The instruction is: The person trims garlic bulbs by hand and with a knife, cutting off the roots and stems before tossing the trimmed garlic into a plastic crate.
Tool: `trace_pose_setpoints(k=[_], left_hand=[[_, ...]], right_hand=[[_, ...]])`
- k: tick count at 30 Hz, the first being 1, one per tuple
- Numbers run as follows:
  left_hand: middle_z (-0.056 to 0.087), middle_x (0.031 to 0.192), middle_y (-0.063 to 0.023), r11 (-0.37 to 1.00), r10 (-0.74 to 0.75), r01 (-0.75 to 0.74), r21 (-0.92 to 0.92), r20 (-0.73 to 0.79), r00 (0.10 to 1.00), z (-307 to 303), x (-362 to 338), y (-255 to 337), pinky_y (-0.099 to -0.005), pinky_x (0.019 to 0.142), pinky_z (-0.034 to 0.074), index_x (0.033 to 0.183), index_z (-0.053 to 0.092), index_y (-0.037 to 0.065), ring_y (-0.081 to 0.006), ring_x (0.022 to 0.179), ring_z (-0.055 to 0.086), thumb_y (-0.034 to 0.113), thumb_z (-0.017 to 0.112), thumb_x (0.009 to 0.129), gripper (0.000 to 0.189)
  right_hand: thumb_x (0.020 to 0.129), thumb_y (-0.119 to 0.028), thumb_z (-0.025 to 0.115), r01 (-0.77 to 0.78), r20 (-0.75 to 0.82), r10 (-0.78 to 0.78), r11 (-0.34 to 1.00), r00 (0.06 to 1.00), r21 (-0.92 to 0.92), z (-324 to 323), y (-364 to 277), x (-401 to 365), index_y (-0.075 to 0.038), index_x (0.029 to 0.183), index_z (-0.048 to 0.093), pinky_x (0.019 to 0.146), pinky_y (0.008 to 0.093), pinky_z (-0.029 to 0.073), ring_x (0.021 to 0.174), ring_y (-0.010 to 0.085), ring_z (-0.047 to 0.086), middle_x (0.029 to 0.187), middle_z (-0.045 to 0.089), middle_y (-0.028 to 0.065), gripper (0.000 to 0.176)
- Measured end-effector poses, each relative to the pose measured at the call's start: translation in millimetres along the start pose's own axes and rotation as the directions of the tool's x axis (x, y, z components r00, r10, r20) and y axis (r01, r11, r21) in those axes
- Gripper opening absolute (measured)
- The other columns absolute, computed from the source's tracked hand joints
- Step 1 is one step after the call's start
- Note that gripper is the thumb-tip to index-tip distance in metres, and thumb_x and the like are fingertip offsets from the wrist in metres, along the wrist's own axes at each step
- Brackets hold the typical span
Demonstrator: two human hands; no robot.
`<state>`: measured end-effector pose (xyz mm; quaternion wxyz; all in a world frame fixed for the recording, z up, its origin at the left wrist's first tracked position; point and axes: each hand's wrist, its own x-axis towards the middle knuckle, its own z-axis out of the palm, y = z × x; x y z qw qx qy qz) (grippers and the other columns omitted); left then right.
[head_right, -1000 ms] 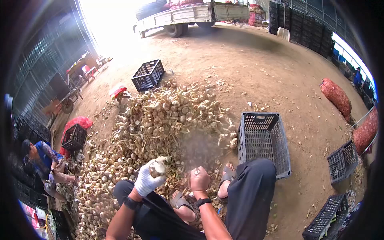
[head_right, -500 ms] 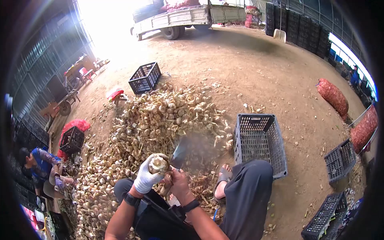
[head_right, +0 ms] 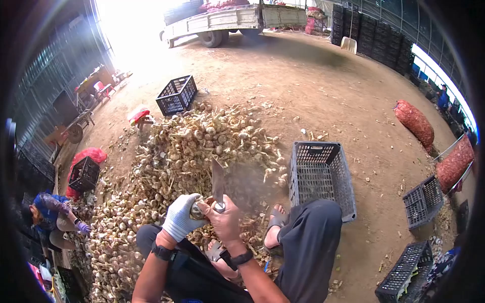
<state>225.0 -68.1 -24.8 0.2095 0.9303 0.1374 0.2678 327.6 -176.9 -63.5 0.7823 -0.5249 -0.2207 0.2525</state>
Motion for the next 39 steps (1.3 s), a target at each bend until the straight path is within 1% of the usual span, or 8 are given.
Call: trace_pose_setpoints(k=[11,15,21,25,30,34,36,39], left_hand=[[0.068,0.096,-0.0117,0.989,-0.144,0.136,-0.059,-0.165,0.976,1.3,3.4,-20.0,-0.0360,0.081,0.055,0.127,0.056,0.010,-0.0279,0.090,0.067,0.014,0.087,0.066,0.069],[0.065,0.114,-0.0091,0.480,-0.437,0.272,-0.834,0.041,0.899,-4.9,-1.9,-16.7,-0.0316,0.089,0.054,0.132,0.048,0.005,-0.0204,0.101,0.066,0.014,0.088,0.073,0.072],[0.063,0.120,-0.0117,-0.027,-0.343,0.164,-0.986,0.163,0.925,-7.0,3.9,-6.0,-0.0381,0.096,0.053,0.133,0.045,0.005,-0.0263,0.110,0.064,0.015,0.083,0.078,0.067],[0.061,0.123,-0.0121,0.066,-0.317,0.187,-0.980,0.157,0.935,-9.9,8.5,1.8,-0.0381,0.101,0.050,0.128,0.047,0.005,-0.0256,0.114,0.062,0.012,0.081,0.080,0.060],[0.063,0.110,-0.0130,0.983,-0.037,0.018,-0.183,-0.098,0.995,-12.5,9.3,-2.8,-0.0339,0.085,0.053,0.105,0.063,0.006,-0.0286,0.100,0.065,0.002,0.077,0.071,0.037],[0.066,0.095,-0.0109,0.983,-0.083,0.078,-0.167,-0.025,0.996,-0.6,-4.6,-14.0,-0.0341,0.078,0.054,0.101,0.066,0.005,-0.0280,0.088,0.068,0.005,0.077,0.074,0.029],[0.067,0.083,-0.0068,0.771,-0.461,0.464,-0.436,0.119,0.879,5.4,-9.7,-25.3,-0.0316,0.070,0.055,0.098,0.066,0.002,-0.0198,0.079,0.068,0.010,0.075,0.081,0.021],[0.067,0.079,-0.0040,0.369,-0.582,0.683,-0.630,0.416,0.699,-11.6,-1.1,-10.6,-0.0279,0.062,0.055,0.100,0.066,0.001,-0.0132,0.076,0.067,0.015,0.073,0.087,0.020]], right_hand=[[0.087,-0.007,0.072,-0.018,0.082,0.019,1.000,0.996,-0.020,-2.7,3.0,-1.4,-0.005,0.078,0.059,0.056,0.0224,0.040,0.065,0.0016,0.047,0.069,0.054,-0.0092,0.016],[0.092,-0.020,0.073,0.005,-0.071,-0.008,0.999,0.997,-0.041,-16.7,27.6,13.4,-0.003,0.084,0.068,0.050,0.0233,0.049,0.048,0.0019,0.049,0.063,0.062,-0.0024,0.020],[0.092,-0.025,0.072,-0.506,0.268,0.435,0.649,0.860,0.568,-1.7,38.9,-6.0,-0.002,0.096,0.067,0.064,0.0344,0.060,0.048,0.0073,0.052,0.073,0.065,0.0021,0.024],[0.092,-0.017,0.071,-0.502,0.321,0.391,0.586,0.863,0.636,-1.8,26.5,-1.9,-0.003,0.098,0.067,0.066,0.0352,0.061,0.049,0.0079,0.052,0.069,0.062,0.0009,0.016],[0.091,-0.012,0.070,-0.343,0.126,0.328,0.774,0.936,0.532,-16.6,20.6,6.7,-0.005,0.089,0.068,0.066,0.0326,0.061,0.057,0.0067,0.057,0.068,0.060,-0.0029,0.007],[0.092,-0.013,0.071,-0.149,0.004,0.157,0.929,0.988,0.340,-13.2,17.2,4.3,-0.005,0.085,0.067,0.062,0.0306,0.060,0.057,0.0047,0.054,0.071,0.059,-0.0040,0.011],[0.093,-0.018,0.069,-0.039,-0.072,0.050,0.989,0.996,0.141,-6.4,17.2,-1.4,-0.004,0.081,0.063,0.057,0.0265,0.053,0.058,0.0037,0.049,0.069,0.056,-0.0044,0.019],[0.090,-0.018,0.070,0.205,-0.008,-0.214,0.943,0.977,-0.263,-10.3,33.7,-3.3,-0.002,0.077,0.058,0.051,0.0283,0.041,0.058,0.0057,0.043,0.065,0.052,-0.0021,0.024]])
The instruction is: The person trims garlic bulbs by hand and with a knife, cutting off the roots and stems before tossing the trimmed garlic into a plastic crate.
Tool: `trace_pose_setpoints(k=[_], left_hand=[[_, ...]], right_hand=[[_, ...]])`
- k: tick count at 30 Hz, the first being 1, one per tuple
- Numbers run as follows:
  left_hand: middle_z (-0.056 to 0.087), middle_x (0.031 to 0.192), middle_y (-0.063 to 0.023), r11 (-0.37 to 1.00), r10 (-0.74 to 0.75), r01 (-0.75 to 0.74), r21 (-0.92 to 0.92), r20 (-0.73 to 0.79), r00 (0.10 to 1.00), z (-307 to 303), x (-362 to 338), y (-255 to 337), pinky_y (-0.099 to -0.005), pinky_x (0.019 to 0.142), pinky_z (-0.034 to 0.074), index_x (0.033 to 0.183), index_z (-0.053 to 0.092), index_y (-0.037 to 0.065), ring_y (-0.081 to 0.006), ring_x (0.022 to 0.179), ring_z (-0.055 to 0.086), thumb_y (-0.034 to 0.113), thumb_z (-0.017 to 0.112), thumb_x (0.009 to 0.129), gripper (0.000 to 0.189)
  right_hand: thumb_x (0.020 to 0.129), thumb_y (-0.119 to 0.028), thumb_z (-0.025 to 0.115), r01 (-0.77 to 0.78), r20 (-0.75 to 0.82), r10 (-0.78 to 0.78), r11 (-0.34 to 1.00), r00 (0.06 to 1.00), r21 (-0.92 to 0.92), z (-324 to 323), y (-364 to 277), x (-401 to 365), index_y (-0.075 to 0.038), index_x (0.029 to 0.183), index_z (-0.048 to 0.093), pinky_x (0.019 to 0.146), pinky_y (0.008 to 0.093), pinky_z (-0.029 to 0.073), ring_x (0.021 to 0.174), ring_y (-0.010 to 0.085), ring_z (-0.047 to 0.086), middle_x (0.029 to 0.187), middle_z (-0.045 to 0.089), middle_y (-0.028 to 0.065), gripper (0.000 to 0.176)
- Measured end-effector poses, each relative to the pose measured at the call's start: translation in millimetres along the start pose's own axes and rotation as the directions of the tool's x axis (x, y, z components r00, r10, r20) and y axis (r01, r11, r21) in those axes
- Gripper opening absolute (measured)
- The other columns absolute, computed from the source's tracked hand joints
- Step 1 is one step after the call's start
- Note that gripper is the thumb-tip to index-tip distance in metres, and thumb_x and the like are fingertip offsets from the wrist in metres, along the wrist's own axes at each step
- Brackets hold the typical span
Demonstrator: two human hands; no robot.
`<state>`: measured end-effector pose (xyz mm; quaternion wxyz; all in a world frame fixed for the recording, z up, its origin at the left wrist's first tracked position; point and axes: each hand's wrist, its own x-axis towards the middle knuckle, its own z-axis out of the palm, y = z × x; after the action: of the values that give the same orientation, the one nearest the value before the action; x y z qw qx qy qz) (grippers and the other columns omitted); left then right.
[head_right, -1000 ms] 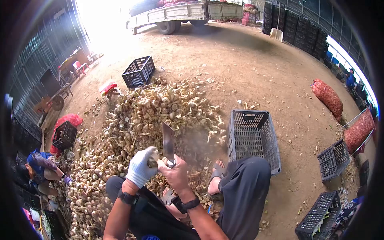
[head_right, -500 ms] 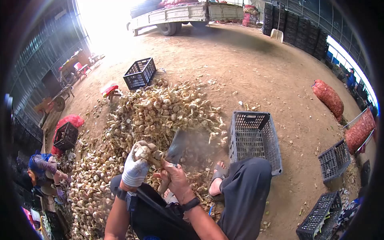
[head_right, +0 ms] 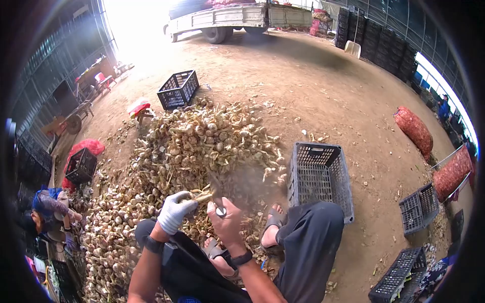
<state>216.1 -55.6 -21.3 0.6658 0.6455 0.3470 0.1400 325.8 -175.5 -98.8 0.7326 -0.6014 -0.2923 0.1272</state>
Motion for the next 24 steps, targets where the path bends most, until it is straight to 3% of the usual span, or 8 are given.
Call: trace_pose_setpoints(k=[8,10,13,17,19,20,22,24], left_hand=[[0.064,0.085,-0.0025,0.956,-0.125,0.183,-0.230,0.244,0.962,-18.9,5.4,-8.4,-0.0259,0.064,0.052,0.104,0.066,0.002,-0.0110,0.074,0.063,0.026,0.068,0.091,0.028],[0.066,0.088,-0.0036,0.971,-0.123,0.165,-0.171,0.233,0.965,-20.1,3.3,1.7,-0.0270,0.065,0.053,0.108,0.065,0.002,-0.0128,0.075,0.064,0.025,0.067,0.091,0.028],[0.068,0.092,-0.0057,0.945,-0.155,0.212,-0.251,0.229,0.961,-19.3,-2.4,-4.2,-0.0289,0.065,0.056,0.113,0.064,0.003,-0.0159,0.076,0.066,0.026,0.068,0.091,0.031],[0.068,0.089,-0.0057,0.893,-0.031,0.087,-0.441,0.133,0.991,-41.4,-10.2,-2.9,-0.0252,0.057,0.051,0.110,0.062,0.004,-0.0138,0.073,0.063,0.031,0.067,0.089,0.034],[0.066,0.088,-0.0039,0.852,0.042,-0.117,-0.511,-0.156,0.987,-82.0,-21.8,-12.1,-0.0218,0.057,0.048,0.109,0.063,0.007,-0.0126,0.070,0.060,0.030,0.066,0.092,0.029],[0.067,0.094,-0.0058,0.884,0.193,-0.321,-0.339,-0.361,0.912,-122.4,-25.5,-27.9,-0.0247,0.057,0.052,0.104,0.066,0.010,-0.0144,0.076,0.062,0.026,0.073,0.088,0.025],[0.066,0.099,-0.0078,0.105,0.291,-0.321,-0.941,-0.280,0.915,-198.4,-59.2,-30.6,-0.0244,0.068,0.056,0.117,0.061,0.005,-0.0152,0.077,0.061,0.030,0.076,0.088,0.041],[0.066,0.102,-0.0093,-0.150,0.238,-0.456,-0.877,-0.480,0.845,-276.8,-107.7,-54.2,-0.0363,0.083,0.058,0.122,0.056,-0.005,-0.0204,0.084,0.064,0.034,0.076,0.087,0.056]], right_hand=[[0.085,-0.009,0.069,0.079,-0.013,-0.084,0.971,0.996,-0.225,3.0,65.0,-22.5,-0.002,0.071,0.054,0.048,0.0325,0.037,0.052,0.0118,0.041,0.058,0.046,0.0080,0.022],[0.083,-0.025,0.068,-0.001,0.035,0.026,0.814,0.999,-0.580,-4.9,131.3,-48.6,-0.006,0.072,0.064,0.054,0.0404,0.046,0.056,0.0297,0.060,0.062,0.061,0.0163,0.023],[0.081,-0.032,0.066,-0.318,-0.076,0.341,0.744,0.937,-0.587,-12.8,167.4,-74.6,-0.007,0.077,0.070,0.057,0.0435,0.049,0.063,0.0370,0.065,0.065,0.065,0.0173,0.026],[0.081,-0.033,0.065,-0.448,-0.216,0.397,0.713,0.892,-0.539,-20.2,173.5,-71.2,-0.007,0.081,0.073,0.059,0.0427,0.051,0.061,0.0320,0.067,0.065,0.066,0.0147,0.026],[0.081,-0.032,0.066,-0.428,-0.238,0.356,0.718,0.903,-0.549,-25.2,183.1,-65.4,-0.006,0.081,0.074,0.057,0.0417,0.052,0.057,0.0246,0.068,0.062,0.068,0.0107,0.027],[0.076,-0.035,0.066,-0.589,-0.255,0.532,0.744,0.807,-0.315,-29.2,205.3,-65.9,-0.007,0.083,0.075,0.065,0.0476,0.052,0.075,0.0402,0.069,0.074,0.068,0.0219,0.030],[0.075,-0.037,0.068,-0.669,-0.365,0.563,0.660,0.742,-0.342,-38.6,205.6,-61.8,-0.003,0.079,0.074,0.065,0.0495,0.052,0.075,0.0421,0.069,0.075,0.068,0.0245,0.034],[0.076,-0.039,0.069,-0.672,-0.485,0.470,0.582,0.737,-0.458,-42.2,181.3,-59.3,0.002,0.074,0.073,0.063,0.0503,0.052,0.072,0.0433,0.069,0.071,0.067,0.0258,0.041]])
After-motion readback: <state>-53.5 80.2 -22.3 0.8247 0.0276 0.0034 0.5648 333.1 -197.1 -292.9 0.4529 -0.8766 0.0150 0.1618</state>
